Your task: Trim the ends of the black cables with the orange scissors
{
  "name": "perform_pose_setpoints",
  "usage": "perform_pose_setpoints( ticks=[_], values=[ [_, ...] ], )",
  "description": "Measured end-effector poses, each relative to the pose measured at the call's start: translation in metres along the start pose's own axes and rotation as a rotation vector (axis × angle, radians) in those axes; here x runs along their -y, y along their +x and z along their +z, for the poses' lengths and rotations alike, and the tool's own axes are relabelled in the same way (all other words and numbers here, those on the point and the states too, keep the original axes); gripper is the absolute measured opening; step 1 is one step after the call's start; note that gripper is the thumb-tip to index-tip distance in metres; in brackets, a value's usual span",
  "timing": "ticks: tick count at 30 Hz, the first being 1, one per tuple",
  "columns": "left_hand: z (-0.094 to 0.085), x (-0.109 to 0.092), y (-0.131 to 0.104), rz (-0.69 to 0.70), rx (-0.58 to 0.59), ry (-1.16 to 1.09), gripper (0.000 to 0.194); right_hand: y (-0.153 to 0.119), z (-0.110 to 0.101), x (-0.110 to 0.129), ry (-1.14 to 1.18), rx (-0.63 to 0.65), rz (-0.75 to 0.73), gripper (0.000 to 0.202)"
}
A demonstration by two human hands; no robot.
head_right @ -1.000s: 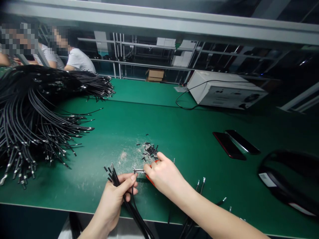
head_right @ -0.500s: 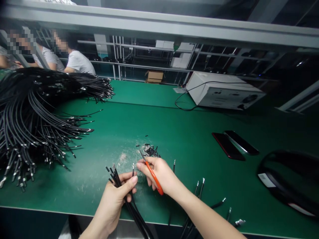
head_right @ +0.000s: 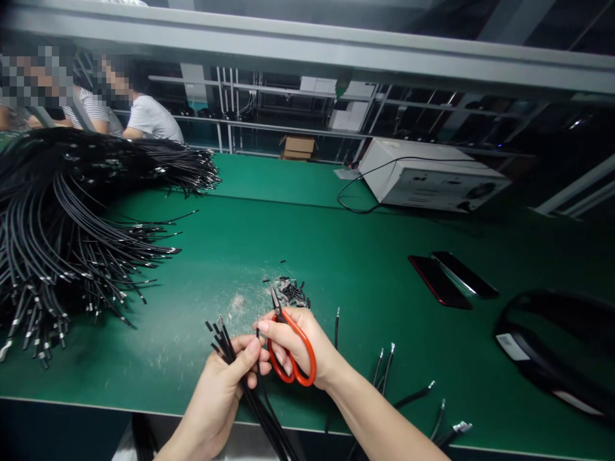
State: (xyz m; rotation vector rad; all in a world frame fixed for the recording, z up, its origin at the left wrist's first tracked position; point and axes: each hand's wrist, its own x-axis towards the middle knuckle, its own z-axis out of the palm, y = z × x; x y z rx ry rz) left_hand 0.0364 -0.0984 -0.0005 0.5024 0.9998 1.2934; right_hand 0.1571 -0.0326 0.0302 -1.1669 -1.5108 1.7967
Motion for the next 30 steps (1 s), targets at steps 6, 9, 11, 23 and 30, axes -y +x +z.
perform_pose_setpoints(
  ticks=[6, 9, 11, 23, 30],
  values=[
    [0.004, 0.001, 0.003, 0.033, -0.11, 0.046, 0.03, -0.003, 0.004, 0.007, -0.161, -0.096, -0.022, 0.028],
    [0.004, 0.002, 0.005, 0.034, -0.168, 0.05, 0.034, -0.005, 0.007, 0.008, -0.199, -0.14, -0.006, 0.026],
    [0.003, 0.003, 0.005, 0.023, -0.164, 0.027, 0.033, -0.005, 0.01, 0.006, -0.169, -0.154, 0.0, 0.027],
    [0.0, -0.006, 0.0, -0.088, -0.095, -0.099, 0.024, -0.013, -0.026, 0.009, -1.131, -0.076, -0.357, 0.031],
    [0.0, -0.006, 0.0, -0.111, -0.077, -0.139, 0.019, -0.012, -0.03, 0.0, -1.62, -0.102, -0.557, 0.035]
  ],
)
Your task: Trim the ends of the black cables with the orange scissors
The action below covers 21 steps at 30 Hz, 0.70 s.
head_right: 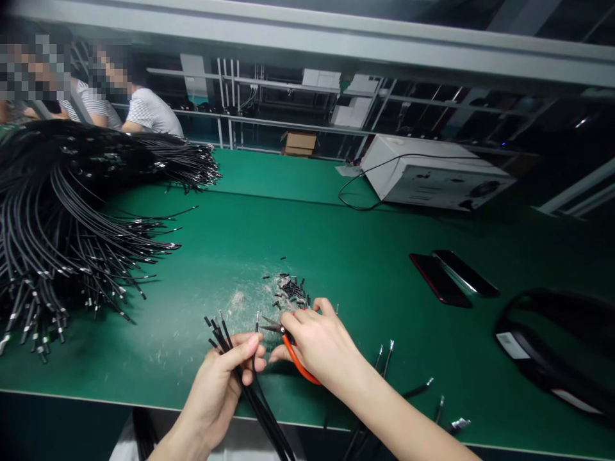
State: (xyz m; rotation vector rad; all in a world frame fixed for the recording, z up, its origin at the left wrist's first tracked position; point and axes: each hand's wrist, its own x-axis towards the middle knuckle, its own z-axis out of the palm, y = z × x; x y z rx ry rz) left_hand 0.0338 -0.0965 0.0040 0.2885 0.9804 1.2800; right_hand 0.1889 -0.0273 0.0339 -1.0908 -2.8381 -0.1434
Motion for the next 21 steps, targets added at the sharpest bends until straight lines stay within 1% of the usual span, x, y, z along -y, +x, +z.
perform_pose_setpoints(
  ticks=[7, 13, 21],
  values=[
    [0.001, 0.001, 0.0, -0.005, -0.003, 0.018, 0.017, 0.003, 0.0, 0.002, -0.111, -0.047, -0.045, 0.031],
    [0.002, 0.0, -0.001, -0.021, -0.01, 0.044, 0.019, 0.007, -0.005, -0.002, -0.191, -0.045, -0.111, 0.027],
    [0.0, -0.001, 0.001, 0.0, -0.026, 0.055, 0.019, 0.012, -0.009, -0.007, -0.203, -0.017, -0.18, 0.025]
  ],
)
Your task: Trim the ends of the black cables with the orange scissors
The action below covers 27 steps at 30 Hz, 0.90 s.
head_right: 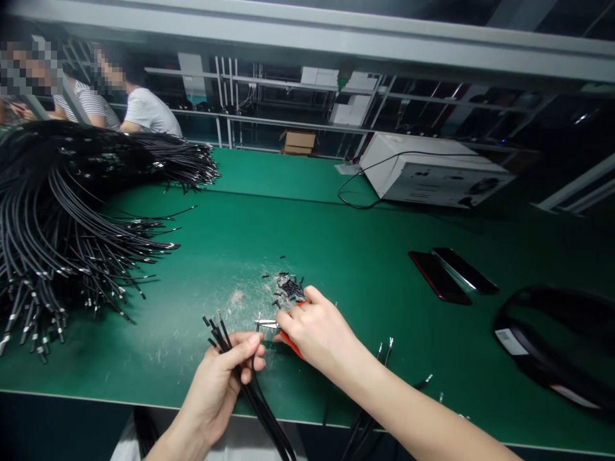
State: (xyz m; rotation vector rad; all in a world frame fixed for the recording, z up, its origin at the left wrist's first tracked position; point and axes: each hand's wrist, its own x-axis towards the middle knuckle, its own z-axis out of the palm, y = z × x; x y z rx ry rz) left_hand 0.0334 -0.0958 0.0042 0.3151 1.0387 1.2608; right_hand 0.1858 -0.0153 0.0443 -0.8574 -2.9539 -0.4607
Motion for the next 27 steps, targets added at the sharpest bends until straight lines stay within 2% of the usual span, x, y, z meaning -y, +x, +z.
perform_pose_setpoints(
  ticks=[8, 11, 14, 16, 19, 21, 23, 27],
  values=[
    [-0.001, 0.003, 0.004, 0.014, -0.017, 0.021, 0.023, 0.005, 0.008, -0.003, 0.048, 0.044, -0.009, 0.024],
    [-0.002, 0.004, 0.004, 0.002, -0.013, 0.016, 0.025, 0.006, 0.01, -0.006, 0.116, 0.1, 0.086, 0.025],
    [-0.003, 0.005, 0.005, -0.002, -0.019, 0.009, 0.028, 0.008, 0.009, -0.003, 0.425, 0.114, 0.352, 0.024],
    [-0.002, 0.004, 0.005, -0.005, -0.028, 0.011, 0.031, 0.01, 0.006, 0.005, 0.836, 0.145, 0.534, 0.026],
    [0.001, 0.003, 0.005, -0.001, -0.016, 0.034, 0.032, 0.016, -0.002, 0.022, 1.38, 0.186, 0.675, 0.033],
    [0.002, 0.002, 0.004, 0.015, -0.006, 0.048, 0.03, 0.02, -0.007, 0.03, 1.524, 0.144, 0.704, 0.034],
    [0.003, 0.002, 0.002, 0.032, 0.007, 0.043, 0.029, 0.022, -0.012, 0.032, 1.567, 0.119, 0.714, 0.033],
    [0.002, 0.002, -0.002, 0.033, 0.025, 0.018, 0.027, 0.02, -0.017, 0.027, 1.595, 0.173, 0.707, 0.029]
  ],
)
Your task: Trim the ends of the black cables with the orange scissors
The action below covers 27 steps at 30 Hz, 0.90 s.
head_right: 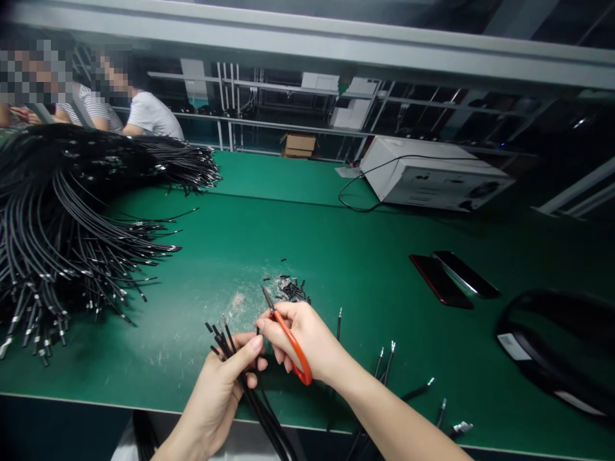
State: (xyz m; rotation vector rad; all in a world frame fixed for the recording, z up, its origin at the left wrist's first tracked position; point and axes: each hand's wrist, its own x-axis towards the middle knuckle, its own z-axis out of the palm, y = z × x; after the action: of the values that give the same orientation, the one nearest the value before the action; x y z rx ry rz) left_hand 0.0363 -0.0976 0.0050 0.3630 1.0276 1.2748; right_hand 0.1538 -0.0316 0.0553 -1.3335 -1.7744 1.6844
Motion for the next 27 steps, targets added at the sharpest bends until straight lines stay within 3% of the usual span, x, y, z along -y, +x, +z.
perform_pose_setpoints(
  ticks=[18, 27],
  values=[
    [-0.001, 0.006, 0.001, 0.071, -0.014, 0.056, 0.023, -0.013, 0.003, 0.003, -0.043, -0.053, -0.03, 0.02],
    [-0.001, 0.002, -0.002, 0.017, 0.062, 0.036, 0.025, -0.011, -0.008, 0.011, -0.062, 0.035, -0.006, 0.026]
  ],
)
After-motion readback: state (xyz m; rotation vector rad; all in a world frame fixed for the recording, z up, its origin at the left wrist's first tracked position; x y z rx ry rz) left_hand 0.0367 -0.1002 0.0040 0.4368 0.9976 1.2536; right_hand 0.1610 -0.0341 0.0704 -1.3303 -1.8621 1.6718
